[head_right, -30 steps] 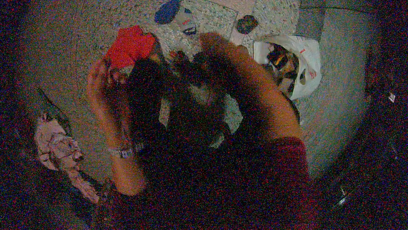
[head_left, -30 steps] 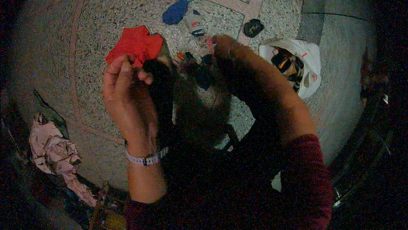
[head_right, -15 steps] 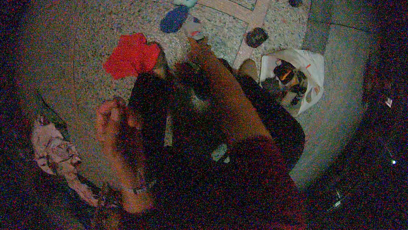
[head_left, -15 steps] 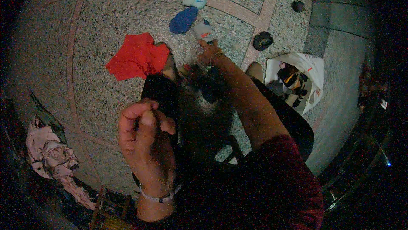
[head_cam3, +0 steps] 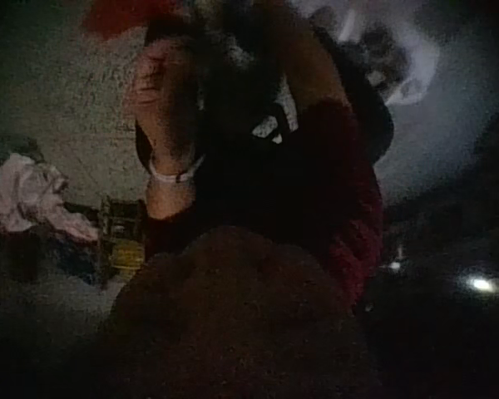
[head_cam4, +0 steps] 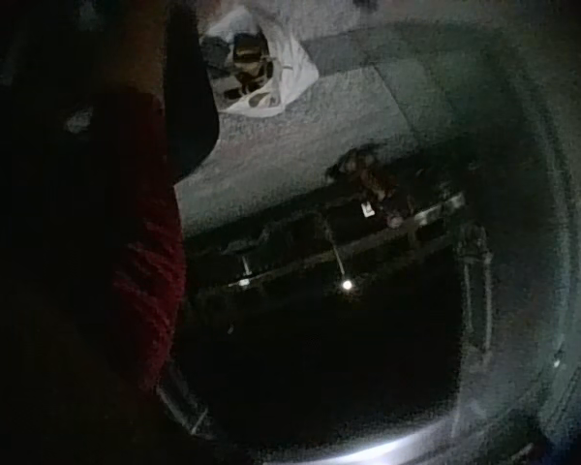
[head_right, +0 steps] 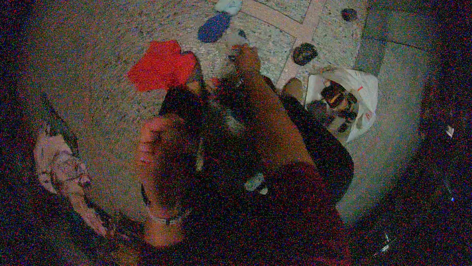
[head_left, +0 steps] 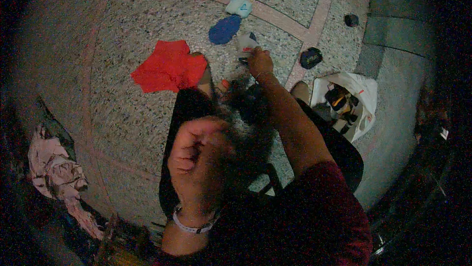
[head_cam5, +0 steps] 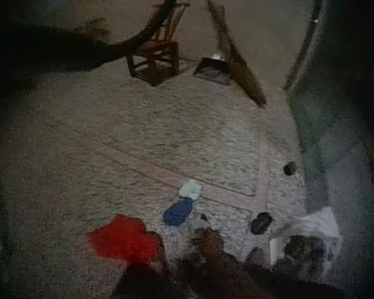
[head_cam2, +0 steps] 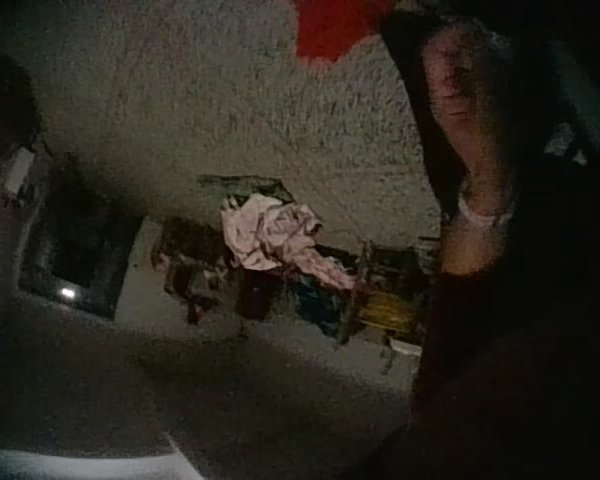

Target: The person holds and folds pairs of socks by hand, turning the cuff of one sock over the other to secure them.

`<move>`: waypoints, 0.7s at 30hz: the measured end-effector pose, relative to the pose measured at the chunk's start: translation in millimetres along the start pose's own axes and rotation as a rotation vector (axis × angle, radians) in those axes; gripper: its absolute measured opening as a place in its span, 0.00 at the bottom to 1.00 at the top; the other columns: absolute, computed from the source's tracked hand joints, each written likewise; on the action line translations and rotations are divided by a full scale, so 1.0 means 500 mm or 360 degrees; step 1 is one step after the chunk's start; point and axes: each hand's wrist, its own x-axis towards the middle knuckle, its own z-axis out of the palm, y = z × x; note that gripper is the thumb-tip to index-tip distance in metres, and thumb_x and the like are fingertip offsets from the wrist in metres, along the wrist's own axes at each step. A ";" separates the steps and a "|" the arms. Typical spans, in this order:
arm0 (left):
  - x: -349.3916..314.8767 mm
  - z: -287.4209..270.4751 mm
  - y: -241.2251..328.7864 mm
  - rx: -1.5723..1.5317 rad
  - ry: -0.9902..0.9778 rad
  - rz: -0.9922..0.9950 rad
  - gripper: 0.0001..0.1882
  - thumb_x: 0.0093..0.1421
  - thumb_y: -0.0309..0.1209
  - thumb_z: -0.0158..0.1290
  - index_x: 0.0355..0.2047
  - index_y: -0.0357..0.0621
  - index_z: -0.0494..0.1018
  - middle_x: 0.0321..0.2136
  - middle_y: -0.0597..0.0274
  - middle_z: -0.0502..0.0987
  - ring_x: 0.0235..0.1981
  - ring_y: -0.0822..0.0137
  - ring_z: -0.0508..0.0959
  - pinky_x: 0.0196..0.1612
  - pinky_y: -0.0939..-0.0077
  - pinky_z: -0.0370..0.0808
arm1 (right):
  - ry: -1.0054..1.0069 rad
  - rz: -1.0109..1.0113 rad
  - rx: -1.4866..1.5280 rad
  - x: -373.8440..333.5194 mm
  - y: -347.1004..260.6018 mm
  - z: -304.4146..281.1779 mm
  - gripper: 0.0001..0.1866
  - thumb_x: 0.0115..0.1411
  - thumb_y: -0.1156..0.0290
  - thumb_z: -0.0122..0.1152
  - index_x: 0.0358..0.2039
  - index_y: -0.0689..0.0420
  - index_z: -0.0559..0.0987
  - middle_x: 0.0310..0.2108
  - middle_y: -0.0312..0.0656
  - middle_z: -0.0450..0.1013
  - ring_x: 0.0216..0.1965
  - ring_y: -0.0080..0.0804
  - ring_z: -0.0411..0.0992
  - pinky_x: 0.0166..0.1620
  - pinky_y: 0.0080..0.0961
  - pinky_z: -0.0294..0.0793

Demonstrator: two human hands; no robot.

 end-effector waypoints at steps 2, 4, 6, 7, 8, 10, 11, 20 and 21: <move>-0.009 -0.001 0.001 0.0091 -0.0088 -0.0012 0.08 0.59 0.21 0.50 0.40 0.38 0.71 0.34 0.64 0.75 0.31 0.75 0.73 0.33 0.83 0.72 | 0.0070 0.0020 0.0008 0.001 -0.011 0.016 0.26 0.52 0.58 0.62 0.48 0.57 0.67 0.42 0.56 0.69 0.45 0.56 0.70 0.43 0.45 0.73; -0.008 0.001 0.018 0.0141 -0.0249 -0.0091 0.10 0.57 0.18 0.51 0.40 0.39 0.71 0.35 0.64 0.75 0.32 0.75 0.74 0.35 0.82 0.72 | 0.0148 0.0097 0.0118 0.012 0.004 0.043 0.31 0.52 0.55 0.63 0.49 0.59 0.64 0.44 0.58 0.69 0.45 0.56 0.70 0.44 0.46 0.72; -0.011 0.000 0.021 0.0311 -0.0302 -0.0078 0.13 0.53 0.14 0.52 0.39 0.39 0.72 0.36 0.64 0.74 0.34 0.73 0.75 0.38 0.80 0.73 | 0.0203 0.0186 0.0344 0.033 0.000 0.065 0.33 0.51 0.53 0.65 0.48 0.62 0.63 0.45 0.58 0.68 0.45 0.55 0.70 0.45 0.47 0.72; -0.012 -0.002 0.015 0.0370 -0.0314 -0.0013 0.13 0.54 0.14 0.52 0.39 0.40 0.72 0.36 0.63 0.74 0.34 0.72 0.75 0.38 0.80 0.73 | 0.0142 0.0298 0.0319 0.043 -0.009 0.071 0.33 0.50 0.54 0.65 0.48 0.62 0.63 0.45 0.58 0.68 0.45 0.56 0.70 0.45 0.47 0.71; -0.012 -0.004 0.006 0.0430 -0.0326 0.0052 0.13 0.54 0.14 0.52 0.38 0.40 0.72 0.36 0.63 0.74 0.35 0.72 0.75 0.39 0.80 0.73 | 0.0080 0.0409 0.0291 0.055 -0.016 0.075 0.33 0.50 0.54 0.66 0.47 0.63 0.64 0.45 0.58 0.68 0.45 0.56 0.70 0.45 0.47 0.71; -0.012 -0.002 -0.001 0.0397 -0.0339 0.0092 0.12 0.54 0.14 0.52 0.38 0.40 0.72 0.35 0.63 0.74 0.34 0.72 0.75 0.38 0.80 0.74 | 0.0289 0.0379 0.0256 0.064 -0.006 0.102 0.31 0.49 0.58 0.67 0.46 0.63 0.64 0.41 0.57 0.71 0.42 0.56 0.72 0.43 0.45 0.72; -0.014 0.001 0.002 0.0305 -0.0337 0.0073 0.12 0.54 0.14 0.52 0.38 0.41 0.72 0.35 0.63 0.74 0.34 0.72 0.75 0.38 0.80 0.74 | 0.0242 0.0363 0.0304 0.069 0.006 0.107 0.30 0.49 0.59 0.66 0.46 0.63 0.64 0.40 0.58 0.71 0.40 0.57 0.72 0.42 0.44 0.73; -0.030 0.012 0.021 0.0714 -0.0301 0.0412 0.09 0.58 0.19 0.51 0.38 0.42 0.72 0.32 0.59 0.74 0.29 0.69 0.75 0.32 0.77 0.73 | -0.0324 -0.0513 0.1118 -0.007 0.020 0.033 0.20 0.54 0.59 0.60 0.42 0.57 0.68 0.33 0.39 0.70 0.29 0.33 0.72 0.31 0.32 0.75; -0.031 0.001 0.008 0.0784 -0.0203 0.0656 0.08 0.58 0.19 0.51 0.38 0.41 0.72 0.32 0.58 0.74 0.30 0.68 0.75 0.33 0.76 0.73 | -0.0470 -0.0533 0.1386 -0.056 -0.060 -0.033 0.19 0.54 0.58 0.59 0.41 0.56 0.69 0.34 0.38 0.70 0.30 0.32 0.71 0.31 0.31 0.74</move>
